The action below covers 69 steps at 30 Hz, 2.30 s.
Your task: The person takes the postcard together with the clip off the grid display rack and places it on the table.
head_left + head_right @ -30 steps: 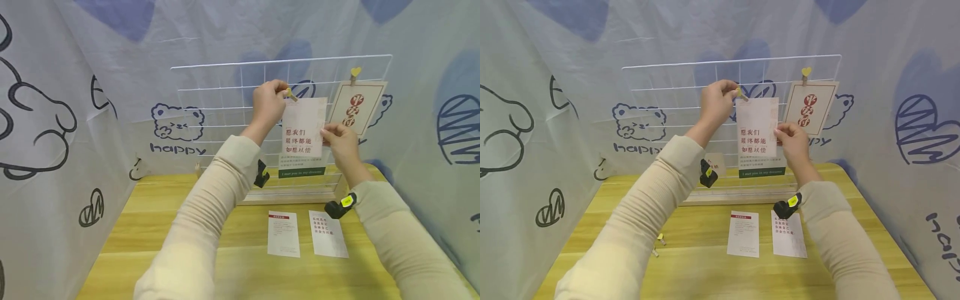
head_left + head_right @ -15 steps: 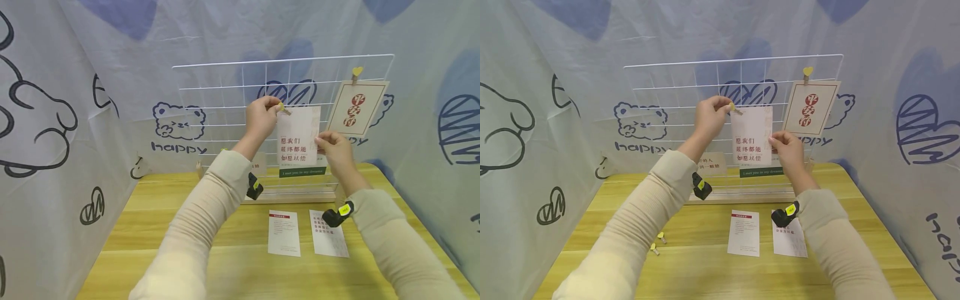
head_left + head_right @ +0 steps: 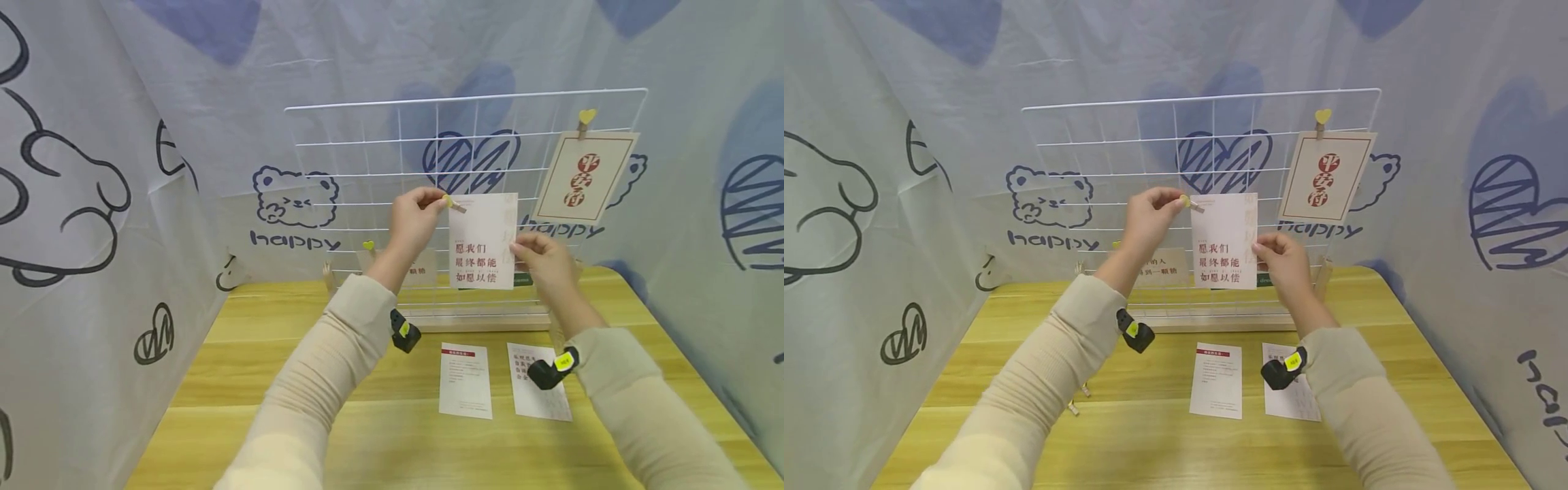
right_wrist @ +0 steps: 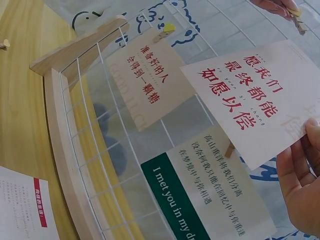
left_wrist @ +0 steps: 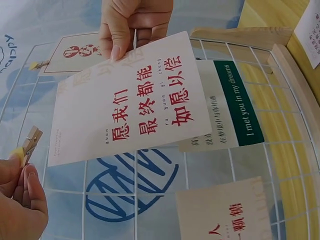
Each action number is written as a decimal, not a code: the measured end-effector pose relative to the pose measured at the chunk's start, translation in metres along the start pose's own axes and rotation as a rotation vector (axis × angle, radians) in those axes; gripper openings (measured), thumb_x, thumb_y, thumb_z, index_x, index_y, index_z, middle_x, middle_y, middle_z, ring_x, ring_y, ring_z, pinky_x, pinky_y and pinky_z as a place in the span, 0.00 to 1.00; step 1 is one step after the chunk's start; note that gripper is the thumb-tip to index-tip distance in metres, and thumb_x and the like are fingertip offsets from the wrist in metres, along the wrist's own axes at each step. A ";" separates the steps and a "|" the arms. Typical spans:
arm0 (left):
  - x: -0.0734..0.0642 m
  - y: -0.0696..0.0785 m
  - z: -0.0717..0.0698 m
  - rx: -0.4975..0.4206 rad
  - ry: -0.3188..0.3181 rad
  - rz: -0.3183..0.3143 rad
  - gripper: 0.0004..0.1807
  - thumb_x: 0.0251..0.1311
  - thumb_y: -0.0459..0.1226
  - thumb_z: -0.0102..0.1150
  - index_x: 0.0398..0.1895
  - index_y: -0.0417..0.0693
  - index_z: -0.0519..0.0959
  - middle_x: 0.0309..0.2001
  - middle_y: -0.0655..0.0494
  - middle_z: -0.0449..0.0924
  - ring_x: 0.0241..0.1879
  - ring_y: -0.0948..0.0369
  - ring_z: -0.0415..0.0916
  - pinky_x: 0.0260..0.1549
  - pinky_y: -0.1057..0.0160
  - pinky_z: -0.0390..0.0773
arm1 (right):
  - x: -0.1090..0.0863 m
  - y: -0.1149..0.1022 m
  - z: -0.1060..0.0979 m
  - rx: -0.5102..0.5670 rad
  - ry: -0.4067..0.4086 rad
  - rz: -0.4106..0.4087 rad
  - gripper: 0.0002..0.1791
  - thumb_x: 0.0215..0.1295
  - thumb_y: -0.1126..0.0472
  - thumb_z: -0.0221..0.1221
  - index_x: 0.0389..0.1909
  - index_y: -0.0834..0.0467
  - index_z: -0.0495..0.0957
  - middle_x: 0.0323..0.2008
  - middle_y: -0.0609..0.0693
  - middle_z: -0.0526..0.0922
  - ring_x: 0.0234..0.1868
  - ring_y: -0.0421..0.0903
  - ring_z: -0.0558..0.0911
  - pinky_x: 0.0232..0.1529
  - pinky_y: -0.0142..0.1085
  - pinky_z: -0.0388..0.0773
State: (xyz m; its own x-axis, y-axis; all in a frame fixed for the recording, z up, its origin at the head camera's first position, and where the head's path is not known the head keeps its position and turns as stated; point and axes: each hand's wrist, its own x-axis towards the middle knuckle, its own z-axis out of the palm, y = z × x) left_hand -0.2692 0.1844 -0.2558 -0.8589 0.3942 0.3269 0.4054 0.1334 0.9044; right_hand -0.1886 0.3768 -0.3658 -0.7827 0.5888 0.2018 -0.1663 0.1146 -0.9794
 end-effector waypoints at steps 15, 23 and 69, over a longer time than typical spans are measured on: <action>-0.020 -0.034 -0.014 -0.047 -0.019 -0.103 0.08 0.52 0.33 0.56 0.36 0.41 0.77 0.33 0.54 0.75 0.33 0.62 0.69 0.31 0.71 0.71 | -0.040 -0.014 0.021 -0.010 -0.063 0.032 0.05 0.56 0.68 0.54 0.26 0.55 0.71 0.23 0.40 0.75 0.25 0.36 0.74 0.30 0.26 0.74; -0.028 -0.053 -0.019 -0.047 -0.002 -0.105 0.07 0.52 0.33 0.57 0.35 0.41 0.78 0.31 0.53 0.76 0.30 0.62 0.69 0.27 0.72 0.71 | -0.047 -0.001 0.026 -0.021 -0.085 0.045 0.02 0.56 0.67 0.54 0.28 0.58 0.73 0.26 0.44 0.76 0.27 0.38 0.75 0.32 0.29 0.75; -0.110 -0.178 -0.056 -0.077 0.063 -0.370 0.10 0.54 0.31 0.53 0.40 0.36 0.75 0.35 0.50 0.73 0.37 0.58 0.71 0.38 0.64 0.73 | -0.090 0.090 0.060 -0.010 -0.132 0.308 0.09 0.56 0.71 0.53 0.37 0.72 0.70 0.25 0.47 0.76 0.26 0.40 0.75 0.30 0.33 0.76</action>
State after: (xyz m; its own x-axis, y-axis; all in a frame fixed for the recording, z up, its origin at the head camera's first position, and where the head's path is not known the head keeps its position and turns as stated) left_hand -0.2647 0.0663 -0.4376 -0.9613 0.2753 -0.0119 0.0414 0.1869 0.9815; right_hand -0.1696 0.2862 -0.4716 -0.8664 0.4883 -0.1049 0.0953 -0.0445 -0.9945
